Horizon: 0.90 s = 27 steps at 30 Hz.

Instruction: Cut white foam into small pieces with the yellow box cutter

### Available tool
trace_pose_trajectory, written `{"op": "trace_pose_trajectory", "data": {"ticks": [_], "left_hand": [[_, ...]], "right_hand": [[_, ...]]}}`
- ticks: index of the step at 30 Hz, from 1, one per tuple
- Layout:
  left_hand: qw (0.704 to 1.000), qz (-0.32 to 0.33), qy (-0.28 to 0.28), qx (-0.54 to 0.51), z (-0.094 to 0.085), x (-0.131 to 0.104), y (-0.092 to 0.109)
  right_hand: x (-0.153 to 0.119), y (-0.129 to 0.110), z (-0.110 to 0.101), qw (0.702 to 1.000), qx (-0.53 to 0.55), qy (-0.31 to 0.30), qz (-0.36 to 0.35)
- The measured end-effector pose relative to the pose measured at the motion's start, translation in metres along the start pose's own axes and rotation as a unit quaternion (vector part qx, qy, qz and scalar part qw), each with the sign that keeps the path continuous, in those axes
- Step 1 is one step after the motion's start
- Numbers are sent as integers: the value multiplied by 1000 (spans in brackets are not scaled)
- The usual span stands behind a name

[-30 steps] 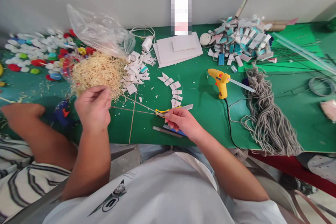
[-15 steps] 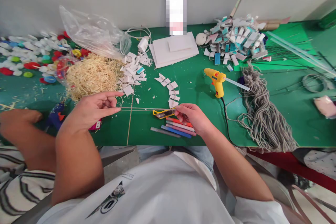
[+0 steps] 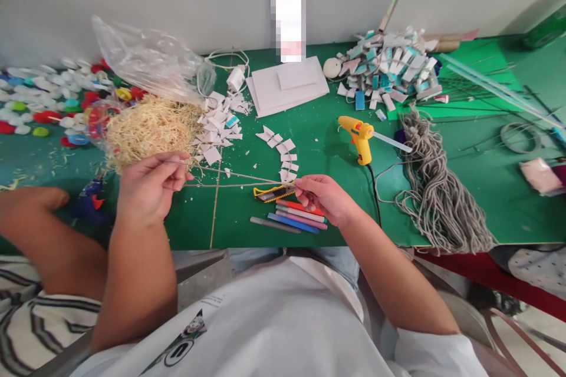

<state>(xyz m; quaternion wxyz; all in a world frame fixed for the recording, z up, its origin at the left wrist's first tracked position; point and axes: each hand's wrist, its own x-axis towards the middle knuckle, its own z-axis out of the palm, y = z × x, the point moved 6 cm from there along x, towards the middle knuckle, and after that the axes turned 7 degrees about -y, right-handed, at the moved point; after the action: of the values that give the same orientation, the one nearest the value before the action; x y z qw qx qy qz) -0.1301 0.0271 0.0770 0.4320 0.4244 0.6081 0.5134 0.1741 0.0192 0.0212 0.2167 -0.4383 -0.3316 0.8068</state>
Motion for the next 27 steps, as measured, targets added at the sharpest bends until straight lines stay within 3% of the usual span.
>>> {"op": "trace_pose_trajectory", "data": {"ticks": [4, 6, 27], "left_hand": [[993, -56, -61, -83, 10, -3, 2], [992, -65, -65, -90, 10, -3, 4], [997, -25, 49, -47, 1, -3, 4]], "right_hand": [[-2, 1, -1, 1000, 0, 1, -3], [-3, 2, -1, 1000, -1, -1, -3], [-6, 6, -2, 1000, -17, 7, 1]]}}
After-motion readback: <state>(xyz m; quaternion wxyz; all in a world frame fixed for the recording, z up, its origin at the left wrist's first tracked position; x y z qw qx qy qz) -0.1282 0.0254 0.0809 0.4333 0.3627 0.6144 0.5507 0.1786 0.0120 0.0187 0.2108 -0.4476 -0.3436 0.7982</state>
